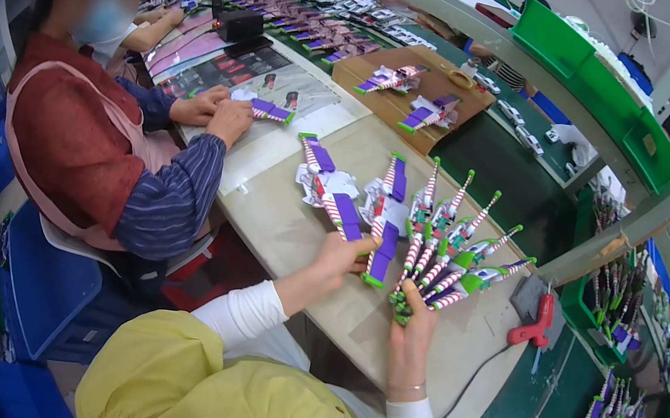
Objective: The person attaches pieces onto toy wings by hand, collects them into a bundle, applies glue to the bundle using a glue gun, hands the bundle to a coworker, and assembles more toy wings.
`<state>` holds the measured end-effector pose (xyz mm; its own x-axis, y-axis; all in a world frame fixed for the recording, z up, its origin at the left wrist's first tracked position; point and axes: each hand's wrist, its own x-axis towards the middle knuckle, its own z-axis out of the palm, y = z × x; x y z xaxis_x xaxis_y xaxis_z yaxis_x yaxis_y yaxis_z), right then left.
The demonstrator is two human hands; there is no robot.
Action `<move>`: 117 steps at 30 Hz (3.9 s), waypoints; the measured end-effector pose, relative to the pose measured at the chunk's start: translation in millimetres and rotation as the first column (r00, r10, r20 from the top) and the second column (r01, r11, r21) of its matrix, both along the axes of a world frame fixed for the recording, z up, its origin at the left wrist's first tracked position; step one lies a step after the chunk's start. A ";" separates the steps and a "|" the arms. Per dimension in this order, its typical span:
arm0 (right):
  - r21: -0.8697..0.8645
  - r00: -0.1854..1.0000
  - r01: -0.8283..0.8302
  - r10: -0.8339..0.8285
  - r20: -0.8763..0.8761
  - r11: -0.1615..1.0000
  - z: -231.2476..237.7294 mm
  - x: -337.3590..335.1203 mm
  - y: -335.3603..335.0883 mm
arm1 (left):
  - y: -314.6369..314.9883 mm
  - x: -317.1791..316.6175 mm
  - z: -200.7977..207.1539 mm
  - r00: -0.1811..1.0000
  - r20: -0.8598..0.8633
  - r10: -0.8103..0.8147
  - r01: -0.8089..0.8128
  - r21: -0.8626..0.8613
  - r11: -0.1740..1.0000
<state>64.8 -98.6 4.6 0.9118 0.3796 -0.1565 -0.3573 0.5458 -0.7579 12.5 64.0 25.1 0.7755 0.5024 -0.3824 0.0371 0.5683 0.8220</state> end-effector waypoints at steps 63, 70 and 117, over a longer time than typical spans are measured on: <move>0.346 0.849 0.021 0.166 -0.501 0.938 6.6 -17.7 -7.2 | 75.3 172.1 -49.1 0.900 0.425 0.100 0.122 -0.465 0.877; 0.427 0.794 0.041 0.229 -0.562 0.903 17.4 -28.2 -8.7 | 97.3 256.3 -72.5 0.921 0.361 0.147 0.113 -0.607 0.786; -0.027 0.966 0.231 -0.232 -0.112 0.973 28.3 -48.9 7.1 | -29.4 9.4 28.4 0.865 0.260 -0.430 0.499 -0.342 0.796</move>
<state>15.9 -91.6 32.9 0.9506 0.1576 -0.2674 -0.3064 0.6137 -0.7277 21.9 34.7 53.5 0.9439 -0.0959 -0.3160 0.2665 0.7864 0.5573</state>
